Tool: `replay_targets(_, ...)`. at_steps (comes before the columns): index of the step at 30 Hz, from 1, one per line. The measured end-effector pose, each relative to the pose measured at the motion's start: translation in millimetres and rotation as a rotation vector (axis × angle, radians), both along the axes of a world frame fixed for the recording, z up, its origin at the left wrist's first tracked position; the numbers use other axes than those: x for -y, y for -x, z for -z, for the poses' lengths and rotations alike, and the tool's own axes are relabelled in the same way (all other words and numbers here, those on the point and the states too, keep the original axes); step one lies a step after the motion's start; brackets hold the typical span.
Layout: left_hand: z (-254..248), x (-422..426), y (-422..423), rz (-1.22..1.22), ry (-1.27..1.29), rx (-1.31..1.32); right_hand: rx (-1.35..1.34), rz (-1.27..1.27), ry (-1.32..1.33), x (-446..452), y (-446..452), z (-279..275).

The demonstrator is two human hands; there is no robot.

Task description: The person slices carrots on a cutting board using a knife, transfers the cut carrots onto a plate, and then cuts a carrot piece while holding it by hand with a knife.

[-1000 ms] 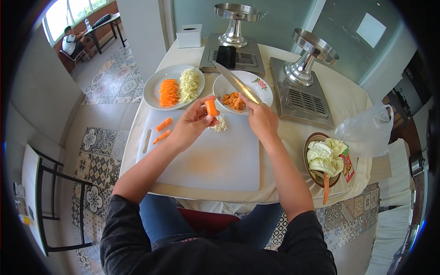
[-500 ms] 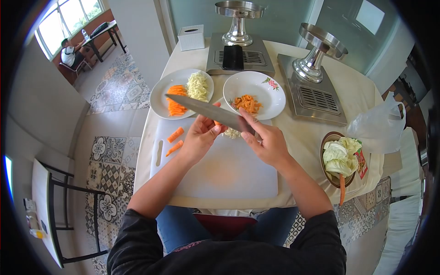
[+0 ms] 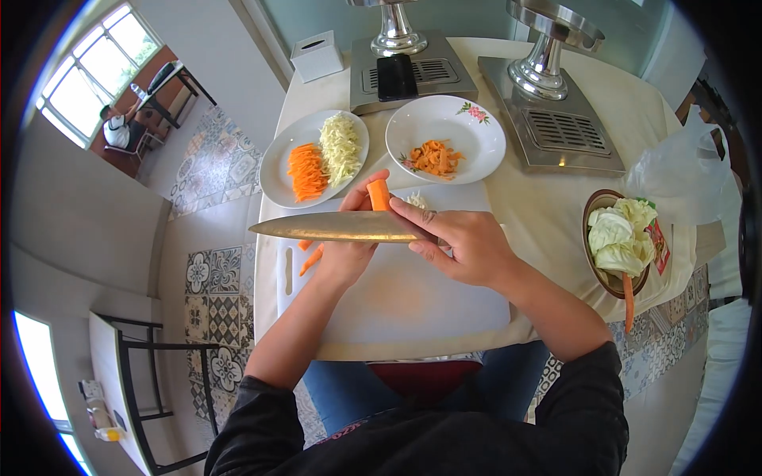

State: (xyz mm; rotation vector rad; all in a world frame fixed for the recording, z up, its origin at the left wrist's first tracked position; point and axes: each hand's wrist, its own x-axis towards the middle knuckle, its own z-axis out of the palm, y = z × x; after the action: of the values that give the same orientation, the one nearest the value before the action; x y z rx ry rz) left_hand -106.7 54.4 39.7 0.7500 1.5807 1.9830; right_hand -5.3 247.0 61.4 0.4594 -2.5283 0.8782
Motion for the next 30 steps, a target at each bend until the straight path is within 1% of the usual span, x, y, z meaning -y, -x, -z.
replay_targets(4,-7.2,-5.3,-5.4,-0.005,-0.046,0.086,-0.005,-0.045,-0.017,-2.9,-0.2,1.9)
replay_targets(7,-3.4,-3.8,-2.3,0.017,-0.064,0.076,0.021,-0.05,-0.034,-2.4,-1.7,-0.9)
replay_targets(10,-5.8,-2.9,-3.4,0.023,-0.077,0.041,0.045,-0.049,-0.051,-3.1,-2.7,-2.5)
replay_targets(12,-7.2,-3.4,-5.0,-0.015,-0.021,-0.024,0.073,-0.043,-0.072,-2.3,-3.2,-3.3)
replay_targets(16,-10.1,-2.9,-6.1,-0.074,0.06,-0.121,0.035,-0.053,-0.012,0.3,-0.9,2.8)
replay_targets(25,-6.0,-3.5,-6.9,-0.102,0.076,-0.263,0.088,-0.071,0.01,-1.7,-0.9,0.8)
replay_targets(27,-5.8,-2.1,-7.2,-0.088,0.067,-0.26,0.092,-0.073,-0.003,-4.2,0.2,2.4)
replay_targets(30,-6.2,-0.9,-8.0,-0.07,0.05,-0.236,0.002,-0.097,0.029,-3.1,0.2,0.7)
